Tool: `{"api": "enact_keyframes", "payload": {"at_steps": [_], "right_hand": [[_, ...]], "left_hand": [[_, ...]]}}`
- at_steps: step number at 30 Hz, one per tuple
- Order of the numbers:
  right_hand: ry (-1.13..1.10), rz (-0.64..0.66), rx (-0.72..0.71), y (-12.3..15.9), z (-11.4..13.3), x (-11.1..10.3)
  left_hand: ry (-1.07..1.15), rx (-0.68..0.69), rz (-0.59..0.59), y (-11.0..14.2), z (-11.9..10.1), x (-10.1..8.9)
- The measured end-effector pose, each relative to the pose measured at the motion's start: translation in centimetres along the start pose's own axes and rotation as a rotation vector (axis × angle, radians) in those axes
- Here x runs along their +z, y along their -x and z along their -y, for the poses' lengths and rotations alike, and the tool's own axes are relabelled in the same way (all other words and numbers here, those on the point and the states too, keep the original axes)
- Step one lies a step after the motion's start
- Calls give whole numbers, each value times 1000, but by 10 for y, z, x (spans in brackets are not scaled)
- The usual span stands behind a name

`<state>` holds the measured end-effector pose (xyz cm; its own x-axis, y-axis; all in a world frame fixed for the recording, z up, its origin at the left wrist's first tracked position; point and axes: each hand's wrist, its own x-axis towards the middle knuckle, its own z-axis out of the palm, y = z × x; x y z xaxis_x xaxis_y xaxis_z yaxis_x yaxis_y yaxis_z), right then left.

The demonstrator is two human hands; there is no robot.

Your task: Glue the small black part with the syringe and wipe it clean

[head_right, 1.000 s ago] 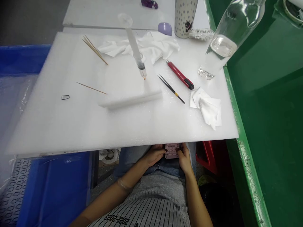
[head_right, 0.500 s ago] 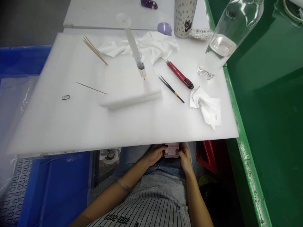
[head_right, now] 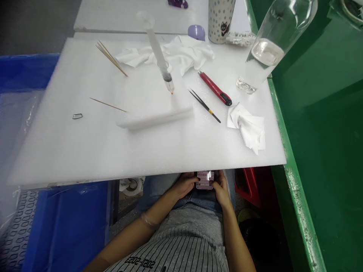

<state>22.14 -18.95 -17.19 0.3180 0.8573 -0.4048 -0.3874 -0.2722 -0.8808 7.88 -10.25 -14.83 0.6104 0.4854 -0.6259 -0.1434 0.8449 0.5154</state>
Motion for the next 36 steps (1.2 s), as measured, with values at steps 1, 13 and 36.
{"api": "enact_keyframes", "payload": {"at_steps": [1, 13, 36], "right_hand": [[-3, -1, -1, 0, 1, 1], [2, 2, -1, -1, 1, 2], [27, -14, -3, -1, 1, 0]], "left_hand": [[-5, -2, -1, 0, 0, 0], [10, 7, -1, 0, -1, 1], [-4, 8, 29, 2, -3, 3]]}}
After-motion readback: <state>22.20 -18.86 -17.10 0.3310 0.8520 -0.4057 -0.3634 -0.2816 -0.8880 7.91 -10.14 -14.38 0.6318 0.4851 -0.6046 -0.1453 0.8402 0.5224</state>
